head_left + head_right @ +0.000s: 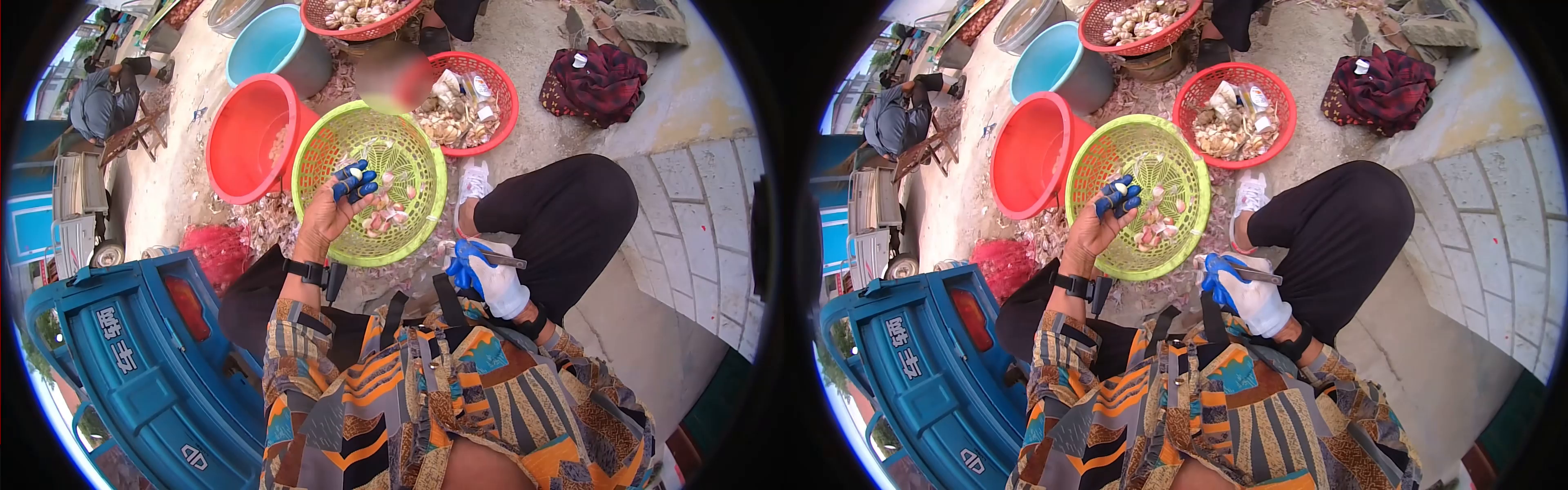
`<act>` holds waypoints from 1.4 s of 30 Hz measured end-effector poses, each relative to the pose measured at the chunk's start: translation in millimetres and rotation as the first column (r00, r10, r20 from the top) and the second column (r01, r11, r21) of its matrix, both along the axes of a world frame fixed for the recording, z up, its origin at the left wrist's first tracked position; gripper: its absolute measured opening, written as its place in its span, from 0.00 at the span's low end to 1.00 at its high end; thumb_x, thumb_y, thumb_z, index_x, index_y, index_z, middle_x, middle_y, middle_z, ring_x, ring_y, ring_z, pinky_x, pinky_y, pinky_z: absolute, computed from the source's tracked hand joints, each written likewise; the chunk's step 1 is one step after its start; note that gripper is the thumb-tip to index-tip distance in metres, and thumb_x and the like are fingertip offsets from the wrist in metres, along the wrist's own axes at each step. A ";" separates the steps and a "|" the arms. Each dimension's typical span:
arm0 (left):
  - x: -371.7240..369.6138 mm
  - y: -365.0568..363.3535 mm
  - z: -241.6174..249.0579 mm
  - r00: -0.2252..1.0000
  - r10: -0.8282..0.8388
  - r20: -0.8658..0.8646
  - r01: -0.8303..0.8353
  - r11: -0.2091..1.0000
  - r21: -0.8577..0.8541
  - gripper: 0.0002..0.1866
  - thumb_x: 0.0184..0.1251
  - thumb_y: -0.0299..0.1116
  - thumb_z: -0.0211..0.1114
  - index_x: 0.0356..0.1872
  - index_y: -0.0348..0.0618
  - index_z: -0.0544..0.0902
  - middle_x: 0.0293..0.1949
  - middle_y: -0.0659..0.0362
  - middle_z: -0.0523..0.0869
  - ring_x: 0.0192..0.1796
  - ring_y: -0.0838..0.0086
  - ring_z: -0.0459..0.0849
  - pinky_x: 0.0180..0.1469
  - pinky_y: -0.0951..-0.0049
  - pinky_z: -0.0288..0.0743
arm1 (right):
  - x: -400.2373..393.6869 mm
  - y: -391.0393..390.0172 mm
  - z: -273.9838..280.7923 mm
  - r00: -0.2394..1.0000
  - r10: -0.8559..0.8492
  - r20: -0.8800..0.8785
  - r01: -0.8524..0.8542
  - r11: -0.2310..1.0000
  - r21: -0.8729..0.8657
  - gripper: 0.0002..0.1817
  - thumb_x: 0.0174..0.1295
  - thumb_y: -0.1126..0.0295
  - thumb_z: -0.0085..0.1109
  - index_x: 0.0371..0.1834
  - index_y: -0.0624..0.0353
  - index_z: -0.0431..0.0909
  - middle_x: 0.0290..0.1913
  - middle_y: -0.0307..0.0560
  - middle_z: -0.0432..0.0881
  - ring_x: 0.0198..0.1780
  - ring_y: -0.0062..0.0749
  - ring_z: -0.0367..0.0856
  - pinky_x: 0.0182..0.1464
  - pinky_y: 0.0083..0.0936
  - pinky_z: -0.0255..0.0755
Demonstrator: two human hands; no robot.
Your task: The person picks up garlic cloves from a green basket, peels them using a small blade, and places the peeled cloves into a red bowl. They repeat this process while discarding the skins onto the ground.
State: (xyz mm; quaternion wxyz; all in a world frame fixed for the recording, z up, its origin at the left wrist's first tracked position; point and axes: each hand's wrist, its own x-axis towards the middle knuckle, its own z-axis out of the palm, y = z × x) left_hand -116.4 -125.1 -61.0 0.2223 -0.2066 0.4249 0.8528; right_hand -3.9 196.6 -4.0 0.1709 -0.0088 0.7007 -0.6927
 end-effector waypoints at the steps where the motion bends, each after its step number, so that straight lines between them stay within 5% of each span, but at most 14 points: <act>1: 1.9 4.5 7.5 1.000 0.012 0.025 -0.013 0.999 0.045 0.22 0.75 0.29 0.61 0.67 0.37 0.74 0.54 0.52 0.86 0.50 0.68 0.87 0.51 0.71 0.85 | -2.1 0.3 6.6 1.000 0.024 0.003 -0.024 1.000 -0.011 0.17 0.73 0.69 0.57 0.58 0.70 0.78 0.44 0.51 0.86 0.45 0.27 0.86 0.45 0.25 0.80; 3: 4.3 9.9 17.0 0.997 0.031 0.076 -0.041 0.990 0.133 0.20 0.75 0.29 0.61 0.65 0.38 0.76 0.53 0.53 0.86 0.47 0.68 0.88 0.50 0.72 0.85 | -1.9 -0.4 9.3 1.000 -0.012 0.024 0.016 0.989 -0.150 0.17 0.72 0.70 0.58 0.58 0.70 0.78 0.44 0.51 0.87 0.44 0.27 0.87 0.45 0.25 0.80; 6: 6.2 9.4 17.3 0.939 -0.337 0.070 0.332 0.831 -0.448 0.17 0.76 0.29 0.60 0.61 0.35 0.79 0.47 0.55 0.88 0.42 0.69 0.88 0.45 0.73 0.84 | 3.4 0.2 1.3 0.998 -0.044 -0.037 0.039 0.993 -0.111 0.16 0.72 0.70 0.59 0.58 0.69 0.79 0.44 0.49 0.87 0.44 0.25 0.86 0.46 0.24 0.79; 7: 6.0 6.0 6.1 0.749 -0.655 0.097 0.317 0.226 -0.921 0.14 0.77 0.28 0.56 0.57 0.33 0.81 0.42 0.56 0.89 0.38 0.71 0.88 0.40 0.75 0.83 | 3.7 0.9 -2.1 0.995 -0.049 -0.081 0.045 0.997 -0.057 0.16 0.71 0.70 0.60 0.58 0.69 0.79 0.45 0.49 0.87 0.45 0.25 0.86 0.46 0.23 0.79; 9: 14.6 11.3 2.4 0.758 -0.651 0.034 0.051 0.007 -0.999 0.16 0.67 0.28 0.61 0.50 0.27 0.82 0.34 0.39 0.87 0.37 0.57 0.90 0.41 0.56 0.80 | 2.3 2.8 -1.5 0.994 -0.023 -0.110 0.025 1.000 0.019 0.16 0.71 0.71 0.61 0.57 0.69 0.80 0.44 0.48 0.87 0.44 0.24 0.86 0.46 0.23 0.79; 11: 9.5 19.8 17.9 0.933 -0.324 0.155 0.344 0.681 -0.646 0.14 0.77 0.28 0.52 0.51 0.30 0.82 0.44 0.46 0.88 0.43 0.55 0.90 0.46 0.59 0.87 | 5.5 0.3 -5.1 0.996 -0.080 -0.049 0.075 0.994 -0.081 0.14 0.70 0.72 0.61 0.56 0.68 0.80 0.45 0.47 0.87 0.44 0.23 0.85 0.46 0.23 0.79; 13: -7.8 3.7 15.5 0.964 -0.084 0.251 0.142 0.964 -0.223 0.15 0.80 0.27 0.47 0.53 0.29 0.80 0.49 0.47 0.86 0.51 0.53 0.87 0.53 0.60 0.88 | 4.4 0.3 -2.9 0.993 -0.066 0.100 0.084 0.980 -0.179 0.14 0.71 0.72 0.61 0.56 0.69 0.80 0.45 0.47 0.86 0.44 0.23 0.85 0.45 0.23 0.79; 17: -90.4 -46.4 85.3 0.931 0.349 -0.107 -0.336 0.934 0.122 0.15 0.81 0.26 0.43 0.58 0.25 0.72 0.56 0.39 0.81 0.62 0.50 0.82 0.66 0.53 0.81 | 10.6 1.9 -34.1 0.971 -0.057 -0.234 0.068 0.997 0.037 0.17 0.70 0.72 0.61 0.59 0.68 0.79 0.43 0.50 0.86 0.43 0.28 0.86 0.43 0.27 0.79; 19: -114.4 -70.6 102.9 0.860 0.473 -0.194 -0.467 0.881 0.075 0.16 0.82 0.25 0.42 0.60 0.23 0.69 0.57 0.38 0.80 0.62 0.48 0.82 0.68 0.52 0.80 | 11.9 6.2 -31.3 0.995 0.026 -0.091 -0.026 1.000 -0.002 0.19 0.74 0.68 0.58 0.63 0.67 0.71 0.50 0.51 0.83 0.48 0.29 0.85 0.49 0.27 0.79; 22: -98.3 -67.6 91.4 0.942 0.325 -0.080 -0.332 0.938 -0.098 0.15 0.82 0.27 0.46 0.60 0.27 0.71 0.57 0.41 0.81 0.59 0.50 0.84 0.64 0.56 0.83 | 9.3 8.3 -34.7 0.999 0.039 0.033 -0.037 0.997 -0.073 0.17 0.72 0.69 0.59 0.60 0.65 0.76 0.54 0.55 0.82 0.48 0.36 0.83 0.51 0.32 0.77; 27: -46.2 -41.3 9.4 0.980 -0.197 0.000 0.114 0.566 -0.817 0.15 0.78 0.30 0.56 0.58 0.35 0.79 0.45 0.57 0.88 0.43 0.70 0.90 0.42 0.67 0.84 | 11.1 6.3 -24.6 0.980 0.017 -0.197 0.017 0.985 0.170 0.15 0.69 0.69 0.62 0.57 0.61 0.82 0.53 0.55 0.83 0.52 0.45 0.81 0.55 0.38 0.73; 29: -29.1 -26.0 -13.4 0.885 -0.456 0.093 0.168 0.126 -0.978 0.12 0.72 0.31 0.62 0.50 0.36 0.84 0.40 0.50 0.89 0.42 0.63 0.90 0.43 0.62 0.82 | 9.2 3.2 -28.1 0.978 -0.033 -0.205 0.056 0.993 0.108 0.15 0.69 0.69 0.63 0.56 0.64 0.82 0.49 0.54 0.85 0.48 0.40 0.84 0.51 0.35 0.76; 32: -17.0 8.2 -35.3 0.817 -0.566 0.112 -0.035 -0.242 -0.970 0.13 0.62 0.35 0.66 0.44 0.38 0.83 0.39 0.43 0.87 0.42 0.49 0.88 0.43 0.52 0.80 | 1.8 -3.6 -8.0 0.996 -0.075 -0.039 0.074 0.997 -0.026 0.16 0.69 0.69 0.64 0.54 0.67 0.82 0.43 0.51 0.87 0.42 0.30 0.86 0.43 0.28 0.78; 42: -10.3 58.5 -66.7 0.777 -0.626 0.062 -0.124 -0.249 -0.961 0.14 0.61 0.33 0.66 0.45 0.39 0.78 0.39 0.43 0.84 0.39 0.48 0.86 0.40 0.50 0.79 | -4.4 -3.8 0.3 0.976 -0.079 0.204 0.111 0.983 -0.149 0.16 0.68 0.68 0.65 0.54 0.67 0.82 0.36 0.46 0.88 0.36 0.26 0.86 0.39 0.25 0.78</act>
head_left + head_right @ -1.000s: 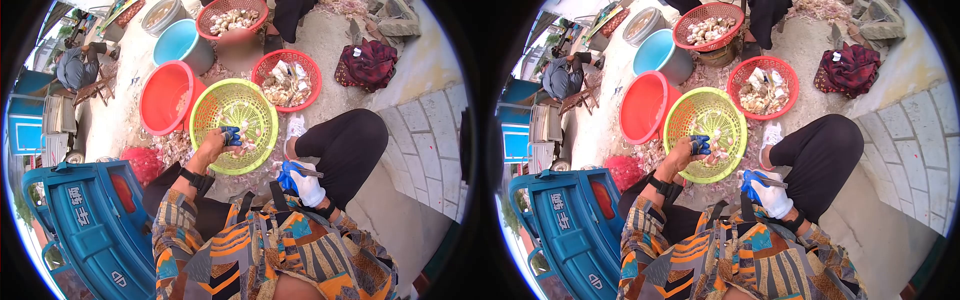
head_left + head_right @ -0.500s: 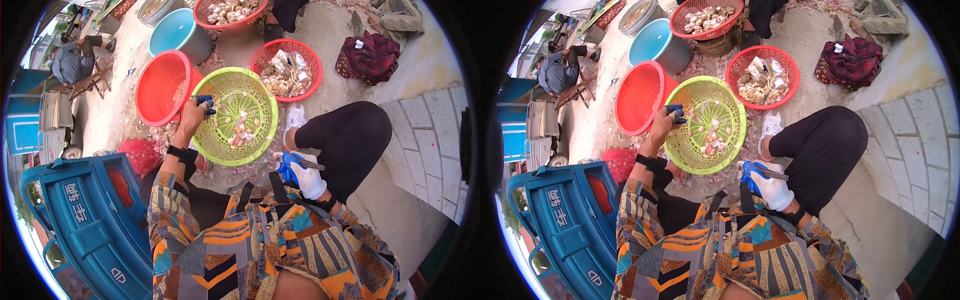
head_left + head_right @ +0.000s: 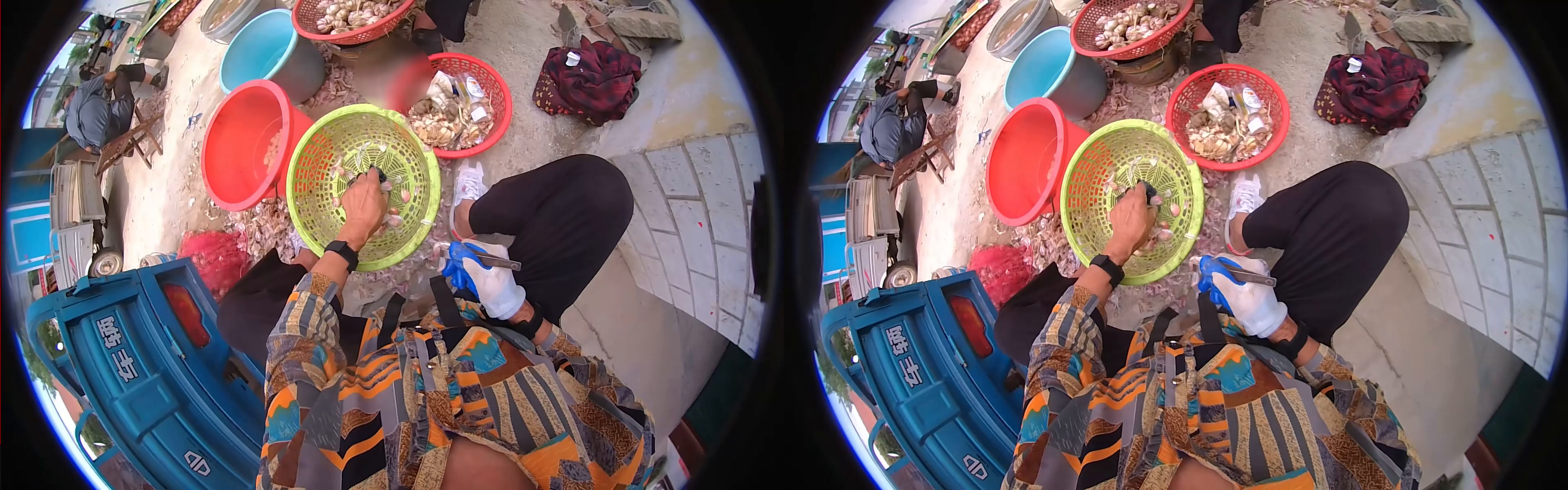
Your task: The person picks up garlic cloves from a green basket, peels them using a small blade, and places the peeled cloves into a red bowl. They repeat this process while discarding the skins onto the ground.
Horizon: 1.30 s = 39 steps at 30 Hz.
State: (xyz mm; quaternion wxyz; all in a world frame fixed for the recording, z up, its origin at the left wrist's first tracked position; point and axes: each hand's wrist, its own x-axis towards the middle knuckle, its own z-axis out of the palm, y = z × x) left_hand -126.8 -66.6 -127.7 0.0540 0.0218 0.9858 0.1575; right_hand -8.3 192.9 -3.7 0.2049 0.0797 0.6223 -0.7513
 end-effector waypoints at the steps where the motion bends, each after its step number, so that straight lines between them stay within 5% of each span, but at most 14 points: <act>1: 0.7 -2.0 1.4 1.000 0.004 0.005 -0.004 1.000 0.025 0.14 0.60 0.32 0.67 0.44 0.40 0.78 0.39 0.43 0.84 0.39 0.48 0.87 0.39 0.51 0.79 | -6.4 0.8 2.3 0.959 0.087 -0.269 -0.034 0.980 0.198 0.16 0.66 0.65 0.66 0.51 0.65 0.83 0.35 0.45 0.88 0.35 0.29 0.86 0.42 0.28 0.77; 3: 1.8 -9.8 -1.3 1.000 0.013 -0.011 -0.012 0.999 0.038 0.14 0.60 0.32 0.67 0.45 0.38 0.79 0.38 0.44 0.85 0.38 0.49 0.87 0.40 0.53 0.79 | -24.0 3.3 8.7 0.660 0.375 -0.651 0.072 0.831 0.551 0.16 0.64 0.61 0.68 0.46 0.63 0.84 0.31 0.44 0.87 0.32 0.35 0.85 0.47 0.34 0.76; 4: 2.5 -13.8 -1.7 1.000 0.016 -0.019 -0.015 0.999 0.045 0.15 0.60 0.32 0.67 0.45 0.37 0.80 0.38 0.44 0.86 0.37 0.49 0.87 0.40 0.54 0.79 | -25.9 3.6 13.3 0.646 0.584 -0.492 0.064 0.601 0.796 0.17 0.61 0.54 0.68 0.38 0.57 0.83 0.27 0.41 0.84 0.30 0.42 0.83 0.53 0.41 0.71; 7: 4.7 -16.2 30.7 0.981 0.050 0.189 -0.116 0.928 0.355 0.18 0.59 0.34 0.69 0.47 0.34 0.81 0.34 0.43 0.86 0.35 0.49 0.86 0.41 0.56 0.80 | -21.9 2.1 5.2 0.679 0.625 -0.384 0.021 0.507 0.862 0.18 0.61 0.51 0.68 0.33 0.55 0.81 0.24 0.39 0.81 0.31 0.39 0.83 0.55 0.42 0.69; 9: 13.5 -8.9 53.1 0.949 0.074 0.306 -0.251 0.764 0.594 0.12 0.68 0.29 0.66 0.49 0.34 0.84 0.33 0.53 0.88 0.35 0.65 0.88 0.38 0.67 0.80 | -19.5 5.5 6.7 0.660 0.545 -0.516 0.072 0.638 0.766 0.14 0.60 0.56 0.69 0.36 0.55 0.84 0.28 0.41 0.83 0.33 0.40 0.83 0.54 0.42 0.71; 11: 22.5 4.6 82.2 0.880 0.042 0.473 -0.442 0.437 0.784 0.09 0.73 0.26 0.62 0.49 0.36 0.84 0.34 0.59 0.89 0.36 0.73 0.88 0.36 0.73 0.80 | -20.6 8.4 7.0 0.591 0.447 -0.672 0.161 0.751 0.641 0.12 0.59 0.59 0.71 0.39 0.55 0.85 0.31 0.42 0.84 0.34 0.40 0.83 0.54 0.42 0.72; 12: 27.9 7.0 93.3 0.867 0.009 0.499 -0.450 0.445 0.774 0.09 0.76 0.23 0.60 0.50 0.38 0.85 0.38 0.64 0.88 0.38 0.81 0.86 0.37 0.80 0.80 | -16.9 8.9 0.5 0.568 0.384 -0.728 0.214 0.785 0.581 0.11 0.60 0.65 0.71 0.42 0.56 0.87 0.35 0.45 0.85 0.36 0.40 0.84 0.52 0.41 0.74; 14: 44.2 20.3 109.1 0.887 0.007 0.461 -0.430 0.372 0.822 0.10 0.74 0.24 0.62 0.52 0.37 0.84 0.41 0.63 0.89 0.38 0.81 0.86 0.39 0.79 0.81 | -7.0 3.7 -16.8 0.856 0.160 -0.491 0.054 0.918 0.393 0.11 0.62 0.66 0.70 0.44 0.58 0.86 0.36 0.47 0.85 0.37 0.41 0.84 0.49 0.39 0.76; 16: 64.2 35.1 119.2 0.909 -0.011 0.417 -0.397 0.284 0.873 0.13 0.75 0.29 0.64 0.55 0.37 0.84 0.44 0.60 0.89 0.40 0.82 0.85 0.39 0.79 0.80 | 1.3 4.8 -29.1 0.946 0.089 -0.311 -0.019 0.975 0.222 0.12 0.65 0.67 0.68 0.46 0.62 0.85 0.39 0.51 0.85 0.38 0.42 0.85 0.46 0.36 0.77; 19: 89.4 47.2 132.0 0.907 -0.072 0.414 -0.379 0.288 0.880 0.14 0.74 0.30 0.65 0.57 0.38 0.84 0.44 0.62 0.89 0.40 0.82 0.84 0.41 0.79 0.80 | 5.3 3.6 -7.8 0.988 -0.059 -0.141 0.063 0.998 0.024 0.12 0.67 0.68 0.66 0.49 0.64 0.84 0.41 0.54 0.86 0.38 0.44 0.85 0.45 0.34 0.78; 23: 113.2 55.5 146.7 0.904 -0.129 0.407 -0.347 0.333 0.877 0.12 0.75 0.26 0.63 0.56 0.38 0.84 0.44 0.63 0.88 0.43 0.83 0.83 0.47 0.79 0.78 | -14.2 10.8 1.2 0.662 0.257 -0.704 0.102 0.900 0.425 0.14 0.58 0.66 0.71 0.45 0.59 0.85 0.34 0.47 0.86 0.35 0.44 0.84 0.52 0.39 0.76; 28: 121.2 54.0 158.8 0.935 -0.158 0.317 -0.198 0.510 0.837 0.12 0.76 0.23 0.60 0.55 0.36 0.83 0.47 0.63 0.88 0.48 0.81 0.83 0.55 0.76 0.77 | -14.2 9.4 23.8 0.487 0.359 -0.796 0.163 0.858 0.486 0.11 0.54 0.62 0.73 0.33 0.54 0.83 0.27 0.44 0.84 0.32 0.45 0.84 0.56 0.45 0.76; 39: 123.7 54.5 171.1 0.938 -0.094 0.334 -0.234 0.539 0.809 0.11 0.78 0.24 0.58 0.54 0.35 0.83 0.43 0.63 0.87 0.45 0.81 0.81 0.51 0.77 0.76 | -5.5 9.4 26.2 0.478 0.503 -0.720 0.261 0.701 0.664 0.15 0.52 0.59 0.74 0.35 0.56 0.83 0.25 0.43 0.81 0.32 0.42 0.84 0.60 0.46 0.74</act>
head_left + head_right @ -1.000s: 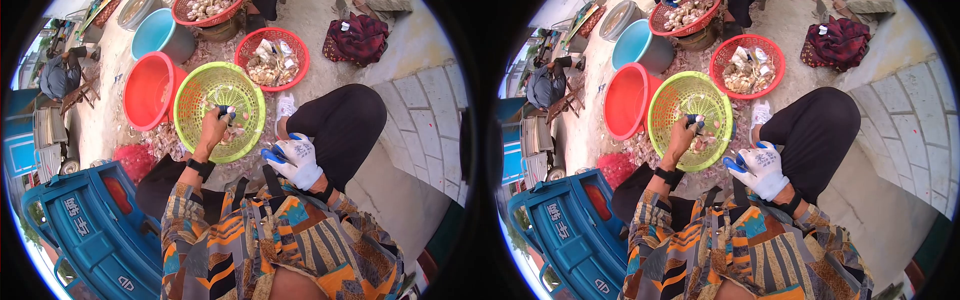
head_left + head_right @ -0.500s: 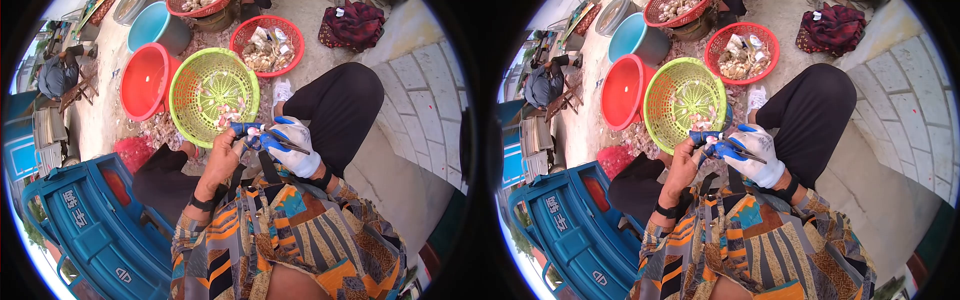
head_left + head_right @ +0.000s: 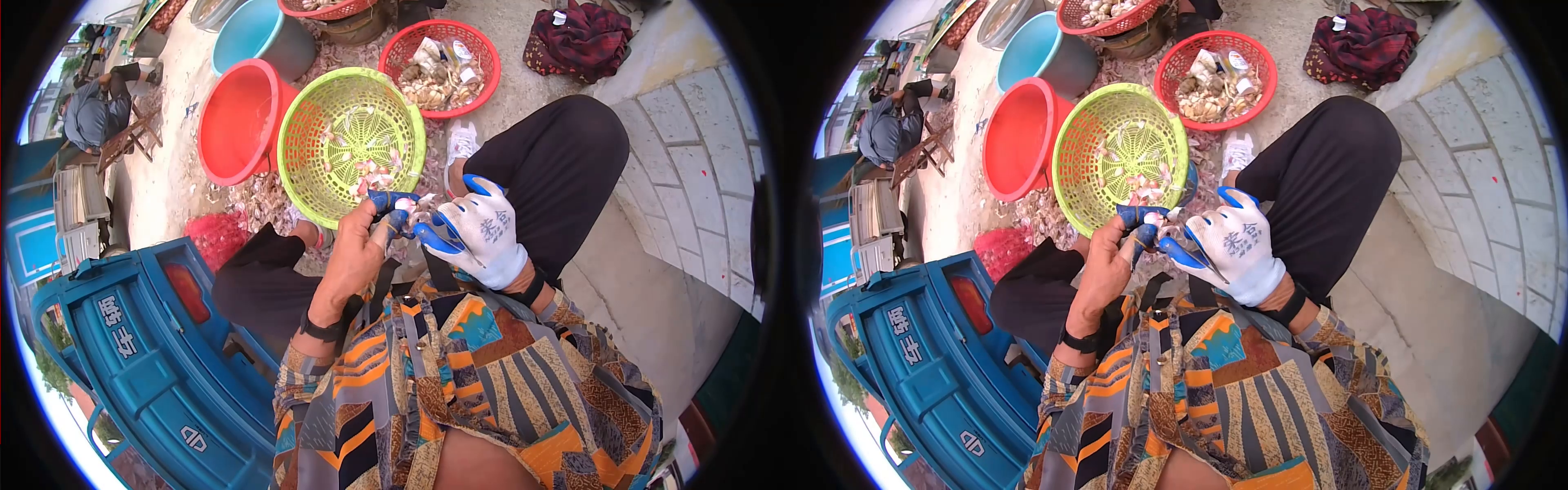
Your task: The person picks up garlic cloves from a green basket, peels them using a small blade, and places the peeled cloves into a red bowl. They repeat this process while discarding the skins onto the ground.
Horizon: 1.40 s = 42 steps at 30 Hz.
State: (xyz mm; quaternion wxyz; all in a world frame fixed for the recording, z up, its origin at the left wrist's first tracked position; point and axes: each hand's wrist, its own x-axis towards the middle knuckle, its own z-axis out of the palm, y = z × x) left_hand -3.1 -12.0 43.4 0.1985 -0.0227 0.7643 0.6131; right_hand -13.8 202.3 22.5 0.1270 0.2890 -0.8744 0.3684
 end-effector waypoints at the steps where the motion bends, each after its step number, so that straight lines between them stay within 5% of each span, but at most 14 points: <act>1: 0.5 -0.8 -0.1 0.999 -0.031 -0.023 0.030 0.999 -0.026 0.10 0.77 0.24 0.59 0.54 0.35 0.83 0.43 0.62 0.87 0.44 0.81 0.81 0.51 0.77 0.76 | 0.4 -0.2 -0.1 1.000 0.015 0.004 -0.015 1.000 0.022 0.15 0.51 0.59 0.75 0.34 0.56 0.83 0.25 0.42 0.81 0.32 0.42 0.84 0.60 0.46 0.74; 3: 3.3 -5.3 -1.7 0.982 -0.134 -0.136 0.099 0.966 -0.237 0.10 0.76 0.23 0.60 0.53 0.35 0.83 0.41 0.60 0.88 0.44 0.79 0.82 0.50 0.76 0.77 | 0.9 -2.9 0.1 0.999 0.012 -0.037 -0.013 1.000 -0.020 0.15 0.51 0.59 0.75 0.34 0.56 0.82 0.24 0.42 0.81 0.31 0.42 0.84 0.60 0.47 0.74; 6: 3.8 -10.4 -4.5 0.970 -0.194 -0.147 0.137 0.934 -0.329 0.10 0.75 0.23 0.61 0.53 0.35 0.83 0.41 0.59 0.88 0.43 0.78 0.82 0.49 0.75 0.77 | 0.7 -3.6 -2.6 0.999 0.034 -0.035 -0.036 0.998 -0.057 0.14 0.50 0.60 0.75 0.33 0.55 0.82 0.24 0.42 0.81 0.30 0.42 0.83 0.60 0.47 0.74; 9: 3.4 -7.9 -3.8 0.978 -0.165 -0.129 0.132 0.964 -0.233 0.10 0.75 0.24 0.61 0.53 0.35 0.83 0.41 0.59 0.88 0.44 0.78 0.82 0.50 0.73 0.77 | -0.9 -1.4 -3.5 0.999 0.041 -0.025 -0.043 0.997 -0.070 0.14 0.50 0.61 0.75 0.32 0.55 0.82 0.22 0.42 0.81 0.29 0.42 0.83 0.59 0.48 0.75; 21: 6.0 -7.6 0.3 0.972 -0.216 -0.089 0.165 0.905 -0.392 0.09 0.73 0.22 0.61 0.50 0.36 0.85 0.36 0.58 0.87 0.39 0.78 0.83 0.45 0.74 0.78 | 0.9 -4.3 -12.4 0.997 0.074 -0.025 -0.074 0.997 0.008 0.11 0.53 0.62 0.73 0.26 0.56 0.82 0.19 0.44 0.79 0.28 0.42 0.83 0.56 0.43 0.78; 29: 12.5 8.7 -24.4 0.975 0.134 0.178 -0.141 0.990 0.026 0.11 0.77 0.28 0.59 0.51 0.34 0.86 0.36 0.63 0.87 0.37 0.84 0.82 0.40 0.80 0.77 | 5.6 -6.2 -7.4 0.983 0.177 -0.054 -0.172 0.981 0.085 0.10 0.61 0.60 0.64 0.31 0.53 0.82 0.25 0.42 0.82 0.31 0.38 0.83 0.55 0.39 0.75; 34: -9.4 3.3 -28.4 0.891 0.334 0.309 -0.430 0.837 0.337 0.17 0.77 0.36 0.62 0.58 0.35 0.82 0.39 0.59 0.89 0.37 0.74 0.89 0.42 0.76 0.84 | 27.2 -16.4 -18.1 0.901 0.411 0.137 -0.429 0.890 0.157 0.12 0.65 0.57 0.61 0.27 0.48 0.78 0.22 0.39 0.77 0.30 0.39 0.80 0.49 0.37 0.73; 38: -9.7 -4.4 -17.7 0.926 0.255 0.277 -0.336 0.892 0.303 0.17 0.77 0.37 0.63 0.57 0.35 0.82 0.39 0.59 0.89 0.38 0.74 0.89 0.41 0.75 0.85 | 9.5 -3.8 -18.8 0.962 0.131 0.240 -0.110 0.989 -0.101 0.11 0.62 0.60 0.69 0.30 0.54 0.83 0.25 0.41 0.82 0.29 0.39 0.83 0.40 0.35 0.75; 40: -5.8 -5.1 -15.6 0.933 0.236 0.273 -0.317 0.897 0.309 0.16 0.76 0.36 0.64 0.56 0.35 0.83 0.39 0.58 0.89 0.38 0.74 0.89 0.41 0.75 0.85 | 17.7 -5.6 -31.5 0.739 0.228 0.634 0.249 0.782 -0.572 0.09 0.66 0.66 0.68 0.39 0.60 0.86 0.31 0.43 0.87 0.30 0.29 0.85 0.34 0.28 0.76; 41: -5.1 -3.6 -13.8 0.932 0.229 0.281 -0.313 0.899 0.306 0.15 0.76 0.35 0.64 0.55 0.35 0.83 0.39 0.58 0.89 0.38 0.75 0.89 0.41 0.75 0.85 | 19.9 -1.8 -34.3 0.492 0.387 0.780 0.460 0.645 -0.610 0.10 0.70 0.68 0.64 0.47 0.64 0.85 0.34 0.46 0.88 0.32 0.23 0.85 0.33 0.21 0.76; 42: -3.6 -0.9 -12.2 0.931 0.220 0.290 -0.308 0.902 0.304 0.14 0.76 0.34 0.64 0.54 0.35 0.83 0.39 0.57 0.89 0.38 0.75 0.89 0.41 0.75 0.85 | 16.8 -3.0 -38.8 0.506 0.468 0.725 0.487 0.538 -0.688 0.12 0.73 0.68 0.60 0.52 0.65 0.83 0.35 0.46 0.88 0.31 0.20 0.84 0.34 0.20 0.78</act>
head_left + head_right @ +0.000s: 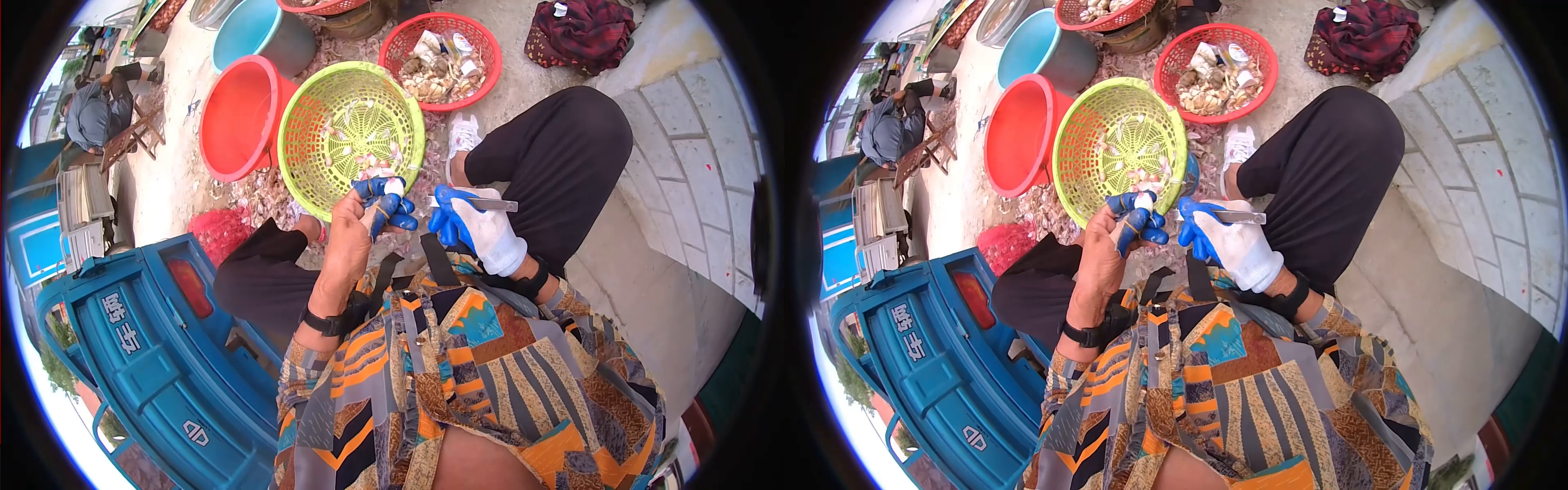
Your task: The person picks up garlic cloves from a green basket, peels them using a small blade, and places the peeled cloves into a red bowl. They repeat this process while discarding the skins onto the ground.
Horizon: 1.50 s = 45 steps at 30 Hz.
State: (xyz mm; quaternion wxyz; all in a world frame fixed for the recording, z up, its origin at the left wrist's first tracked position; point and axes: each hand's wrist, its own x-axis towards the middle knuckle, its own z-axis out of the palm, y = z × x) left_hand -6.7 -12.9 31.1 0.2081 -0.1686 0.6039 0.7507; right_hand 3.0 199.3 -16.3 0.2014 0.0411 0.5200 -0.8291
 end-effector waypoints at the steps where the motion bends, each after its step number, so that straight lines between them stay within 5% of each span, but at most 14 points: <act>1: 1.9 2.4 0.5 1.000 -0.007 0.009 0.007 1.000 0.001 0.13 0.75 0.32 0.64 0.53 0.36 0.83 0.39 0.57 0.89 0.38 0.75 0.89 0.41 0.75 0.85 | -1.3 3.9 -0.7 0.999 0.047 0.018 -0.046 0.998 -0.036 0.13 0.74 0.69 0.59 0.55 0.65 0.81 0.35 0.47 0.88 0.31 0.21 0.84 0.35 0.20 0.79; 2: 3.7 4.8 -1.4 1.000 -0.025 -0.014 0.025 1.000 -0.017 0.12 0.75 0.31 0.65 0.52 0.36 0.83 0.40 0.57 0.89 0.38 0.76 0.89 0.42 0.75 0.84 | -3.7 7.3 0.4 0.995 0.096 0.032 -0.093 0.993 -0.072 0.14 0.74 0.70 0.57 0.59 0.65 0.79 0.36 0.48 0.88 0.31 0.22 0.85 0.36 0.21 0.80; 4: 8.0 8.4 -6.0 0.996 -0.059 -0.060 0.056 0.997 -0.056 0.10 0.74 0.29 0.65 0.51 0.37 0.83 0.40 0.58 0.89 0.39 0.77 0.88 0.44 0.76 0.83 | 3.0 9.9 -52.2 0.977 0.190 -0.098 -0.160 0.953 0.257 0.16 0.74 0.71 0.55 0.61 0.64 0.77 0.36 0.48 0.88 0.30 0.23 0.85 0.35 0.21 0.80; 6: 10.7 10.3 -5.0 0.985 -0.109 -0.132 0.092 0.987 -0.128 0.09 0.73 0.25 0.65 0.51 0.37 0.83 0.41 0.61 0.89 0.41 0.80 0.86 0.47 0.77 0.80 | 3.1 8.3 -58.0 0.957 0.249 -0.146 -0.180 0.910 0.373 0.18 0.73 0.72 0.54 0.63 0.64 0.75 0.37 0.49 0.87 0.30 0.25 0.85 0.34 0.22 0.80; 10: 13.9 15.2 -0.3 0.968 -0.155 -0.198 0.107 0.967 -0.232 0.10 0.73 0.22 0.63 0.51 0.35 0.84 0.41 0.62 0.88 0.41 0.81 0.84 0.47 0.77 0.78 | 0.2 9.0 -38.6 0.969 0.226 -0.103 -0.202 0.958 0.203 0.18 0.73 0.73 0.51 0.64 0.62 0.74 0.36 0.48 0.87 0.29 0.25 0.85 0.31 0.22 0.79; 15: 16.2 15.9 2.4 0.972 -0.162 -0.169 0.115 0.959 -0.260 0.09 0.72 0.22 0.63 0.51 0.35 0.84 0.41 0.61 0.89 0.41 0.82 0.84 0.46 0.77 0.78 | 2.9 8.0 -44.5 0.959 0.262 -0.108 -0.216 0.923 0.317 0.15 0.76 0.72 0.46 0.62 0.63 0.76 0.34 0.45 0.87 0.27 0.24 0.84 0.29 0.21 0.77; 21: 16.6 16.7 7.3 0.960 -0.226 -0.166 0.151 0.915 -0.375 0.09 0.72 0.23 0.64 0.50 0.37 0.85 0.40 0.62 0.89 0.38 0.85 0.82 0.42 0.79 0.77 | 1.2 9.1 -6.2 0.985 0.172 0.006 -0.172 0.985 0.035 0.16 0.80 0.65 0.45 0.57 0.64 0.77 0.32 0.45 0.87 0.23 0.24 0.83 0.26 0.21 0.76; 26: 23.2 21.8 -6.4 0.980 -0.062 -0.187 0.027 0.983 -0.182 0.10 0.72 0.24 0.64 0.51 0.35 0.84 0.40 0.61 0.89 0.37 0.83 0.84 0.42 0.79 0.78 | -2.2 8.1 -4.3 0.970 0.174 0.169 -0.178 0.984 0.012 0.17 0.80 0.62 0.46 0.54 0.66 0.79 0.32 0.48 0.87 0.23 0.24 0.82 0.25 0.21 0.75; 29: 18.4 24.5 -2.9 0.979 0.081 -0.186 -0.094 0.994 -0.058 0.12 0.73 0.27 0.65 0.53 0.35 0.83 0.41 0.60 0.88 0.39 0.78 0.86 0.43 0.77 0.81 | 2.6 3.4 6.2 0.932 0.159 0.326 -0.109 0.980 -0.166 0.16 0.78 0.62 0.49 0.52 0.65 0.80 0.30 0.47 0.87 0.22 0.24 0.82 0.25 0.20 0.75; 30: 15.2 24.5 0.3 0.975 0.130 -0.178 -0.136 0.991 -0.021 0.13 0.73 0.29 0.66 0.53 0.35 0.83 0.42 0.59 0.88 0.39 0.76 0.87 0.44 0.76 0.82 | 5.7 1.6 12.5 0.932 0.160 0.326 -0.126 0.984 -0.123 0.17 0.77 0.60 0.52 0.47 0.64 0.82 0.29 0.44 0.86 0.22 0.23 0.82 0.25 0.19 0.73; 33: 7.3 18.2 7.6 0.981 0.097 -0.166 -0.098 0.995 0.006 0.15 0.74 0.33 0.66 0.55 0.35 0.82 0.42 0.59 0.88 0.37 0.74 0.88 0.41 0.76 0.81 | 7.3 1.6 14.5 0.941 0.331 0.072 -0.320 0.803 0.503 0.17 0.76 0.60 0.55 0.43 0.64 0.85 0.32 0.42 0.88 0.24 0.19 0.80 0.28 0.18 0.72; 36: 9.2 8.2 10.2 0.997 0.005 -0.079 -0.006 1.000 -0.007 0.15 0.75 0.32 0.65 0.57 0.36 0.83 0.42 0.60 0.88 0.38 0.76 0.87 0.41 0.76 0.81 | 6.5 0.5 10.0 0.998 0.017 -0.058 -0.008 0.989 0.149 0.14 0.76 0.64 0.56 0.47 0.65 0.85 0.33 0.42 0.88 0.27 0.16 0.79 0.29 0.17 0.73; 40: 16.9 3.7 5.0 0.994 -0.110 0.016 0.111 0.994 -0.017 0.15 0.75 0.30 0.64 0.58 0.36 0.84 0.42 0.61 0.88 0.39 0.80 0.85 0.42 0.77 0.81 | 4.6 10.5 5.2 0.995 0.096 0.037 -0.088 0.983 -0.159 0.14 0.76 0.69 0.56 0.57 0.67 0.80 0.37 0.46 0.88 0.30 0.17 0.80 0.33 0.17 0.76; 45: 19.5 0.5 1.1 0.993 -0.119 0.004 0.119 0.992 0.035 0.17 0.74 0.30 0.65 0.60 0.37 0.81 0.45 0.60 0.88 0.40 0.80 0.86 0.41 0.78 0.82 | 5.0 10.6 -10.0 0.987 0.161 -0.010 -0.160 0.969 -0.190 0.17 0.77 0.67 0.53 0.59 0.69 0.78 0.39 0.50 0.88 0.34 0.22 0.83 0.37 0.19 0.78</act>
